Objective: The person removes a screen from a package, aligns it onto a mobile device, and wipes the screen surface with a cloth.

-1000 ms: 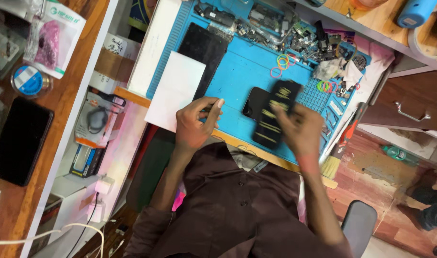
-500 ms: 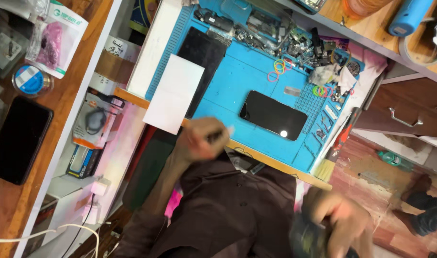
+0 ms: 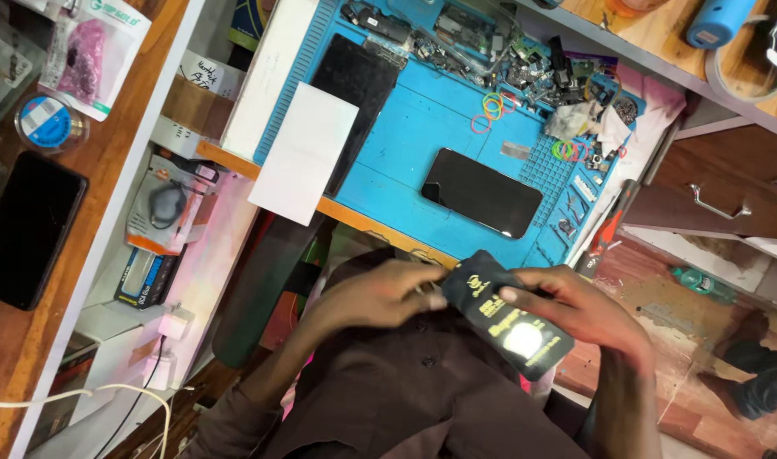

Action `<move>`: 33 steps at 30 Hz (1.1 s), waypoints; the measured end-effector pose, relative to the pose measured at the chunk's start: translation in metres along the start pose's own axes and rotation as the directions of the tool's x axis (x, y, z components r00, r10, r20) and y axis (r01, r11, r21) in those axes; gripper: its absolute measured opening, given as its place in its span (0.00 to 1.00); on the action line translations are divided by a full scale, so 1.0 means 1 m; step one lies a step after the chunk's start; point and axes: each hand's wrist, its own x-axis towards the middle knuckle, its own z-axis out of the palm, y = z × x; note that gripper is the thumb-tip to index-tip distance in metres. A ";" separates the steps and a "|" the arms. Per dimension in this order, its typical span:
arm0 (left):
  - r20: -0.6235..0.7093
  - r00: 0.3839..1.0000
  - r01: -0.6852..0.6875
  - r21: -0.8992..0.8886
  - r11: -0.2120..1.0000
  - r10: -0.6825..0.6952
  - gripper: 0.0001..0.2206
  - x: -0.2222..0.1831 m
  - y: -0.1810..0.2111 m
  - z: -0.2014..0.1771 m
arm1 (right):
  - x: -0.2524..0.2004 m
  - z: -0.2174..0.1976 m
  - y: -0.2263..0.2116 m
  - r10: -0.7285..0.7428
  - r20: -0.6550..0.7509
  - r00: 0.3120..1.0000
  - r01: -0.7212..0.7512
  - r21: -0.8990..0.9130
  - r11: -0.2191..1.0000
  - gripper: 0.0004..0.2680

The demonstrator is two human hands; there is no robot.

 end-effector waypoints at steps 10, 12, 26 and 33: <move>-0.074 0.947 0.225 -0.538 0.812 -0.312 0.15 0.008 0.000 -0.005 | -0.001 0.032 -0.067 0.104 -0.272 0.957 -0.202 -0.361 0.911 0.15; -0.051 0.937 0.229 -0.656 0.719 -0.346 0.15 0.006 0.003 -0.006 | -0.004 0.034 -0.071 0.070 -0.343 0.937 -0.190 -0.327 0.926 0.15; -0.281 0.851 0.193 -0.617 0.763 -0.443 0.12 0.001 0.024 -0.017 | -0.025 0.048 -0.064 -0.304 -0.448 0.841 -0.016 -0.581 0.814 0.37; -0.295 0.867 0.152 -0.612 0.776 -0.402 0.12 0.001 0.024 -0.017 | -0.021 0.050 -0.056 -0.319 -0.528 0.787 -0.094 -0.614 0.783 0.36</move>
